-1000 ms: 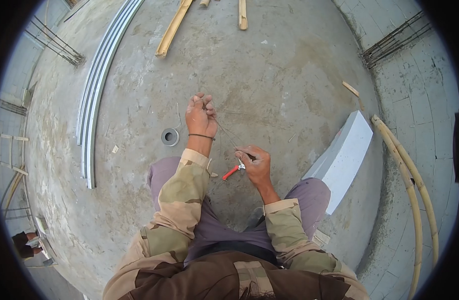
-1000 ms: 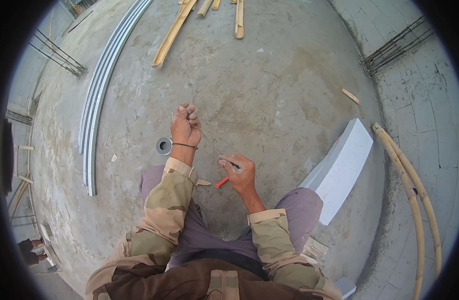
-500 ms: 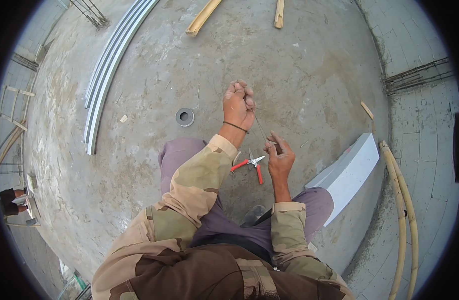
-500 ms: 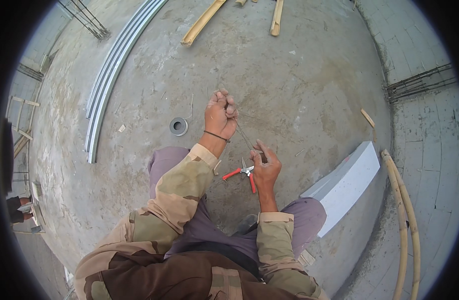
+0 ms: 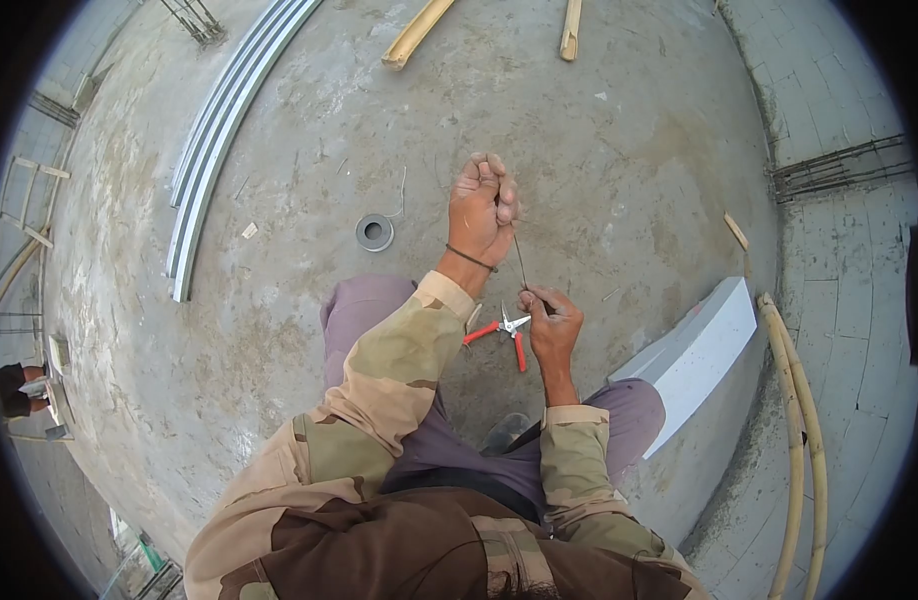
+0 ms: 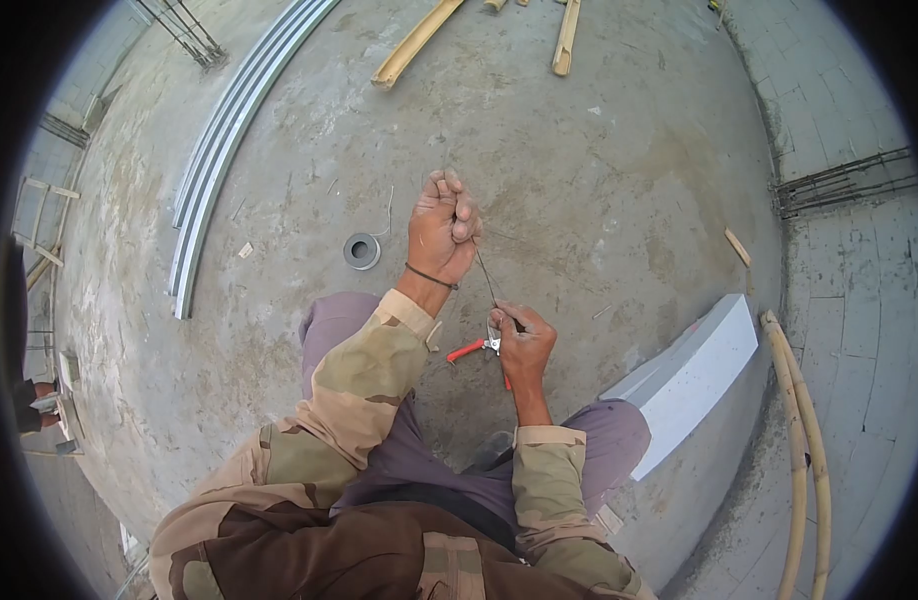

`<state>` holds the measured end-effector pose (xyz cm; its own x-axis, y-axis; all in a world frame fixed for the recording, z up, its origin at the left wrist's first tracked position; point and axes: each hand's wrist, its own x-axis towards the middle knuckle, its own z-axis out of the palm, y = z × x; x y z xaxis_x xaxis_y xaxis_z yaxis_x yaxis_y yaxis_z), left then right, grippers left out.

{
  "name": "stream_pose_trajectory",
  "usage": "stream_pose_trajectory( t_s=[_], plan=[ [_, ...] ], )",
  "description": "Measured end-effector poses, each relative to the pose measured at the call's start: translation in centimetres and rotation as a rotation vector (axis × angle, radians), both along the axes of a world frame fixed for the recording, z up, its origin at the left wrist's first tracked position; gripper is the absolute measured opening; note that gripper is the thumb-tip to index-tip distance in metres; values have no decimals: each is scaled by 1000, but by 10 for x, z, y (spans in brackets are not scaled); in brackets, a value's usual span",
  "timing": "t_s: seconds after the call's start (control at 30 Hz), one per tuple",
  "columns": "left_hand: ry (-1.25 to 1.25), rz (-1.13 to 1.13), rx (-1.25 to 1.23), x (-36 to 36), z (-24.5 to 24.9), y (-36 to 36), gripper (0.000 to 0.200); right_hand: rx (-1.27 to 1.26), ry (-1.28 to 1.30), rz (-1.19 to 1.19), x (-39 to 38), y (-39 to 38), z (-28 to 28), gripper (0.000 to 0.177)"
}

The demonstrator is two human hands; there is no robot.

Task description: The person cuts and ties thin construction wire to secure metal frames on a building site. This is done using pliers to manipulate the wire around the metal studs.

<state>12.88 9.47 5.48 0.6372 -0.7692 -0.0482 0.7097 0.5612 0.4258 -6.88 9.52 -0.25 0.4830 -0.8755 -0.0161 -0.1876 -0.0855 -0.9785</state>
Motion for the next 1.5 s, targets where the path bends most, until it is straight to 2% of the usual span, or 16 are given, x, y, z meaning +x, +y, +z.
stream_pose_trajectory(
  t_s=[0.13, 0.23, 0.3, 0.37, 0.4, 0.53, 0.6, 0.8, 0.97, 1.07, 1.13, 1.17, 1.23, 1.27, 1.33, 1.5],
  plan=[
    [5, -8, 26, 1, -1, 1, 13, -76, 9, -20, 3, 2, 0, 16],
    [-39, -113, -172, 10, -8, -3, 13, -115, 48, -34, 2, 1, 2, 13],
    [-559, -321, 272, 26, 9, -16, 37, 166, 78, -84, -4, -2, 8, 11],
    [-1288, -214, 446, 79, -32, -37, 61, 345, 21, -140, -21, -10, 8, 10],
    [-1295, -186, 655, 117, -73, -47, 56, 516, -39, -188, -29, -15, 7, 11],
    [-1163, -46, 1755, 200, -197, -10, 36, 520, -77, -255, -51, -16, 3, 12],
    [-1184, 39, 1878, 204, -239, 9, 40, 463, -14, -206, -60, -12, 6, 15],
    [-954, 58, 2073, 196, -259, -3, 42, 466, 79, -264, -91, 2, -2, 15],
    [-1132, 44, 2254, 180, -262, -8, 37, 490, 87, -268, -91, 3, -7, 15],
    [-923, 116, 1918, 236, -308, 14, 38, 521, 30, -266, -81, -4, -1, 16],
    [-742, 357, 1573, 277, -309, 45, 33, 578, -5, -264, -78, -4, 2, 17],
    [-751, 352, 1596, 273, -291, 60, 33, 592, -57, -302, -77, -5, 3, 17],
    [-363, 224, 890, 270, -205, 81, 26, 620, -132, -330, -70, -10, -3, 17],
    [-377, 233, 903, 258, -163, 90, 26, 606, -150, -318, -70, -14, -10, 18],
    [-617, -58, 780, 221, -82, 112, 17, 609, -173, -300, -61, -18, -10, 19],
    [-806, -51, 606, 157, 54, 146, 19, 766, -371, -276, -32, -32, 12, 22]
  ],
)
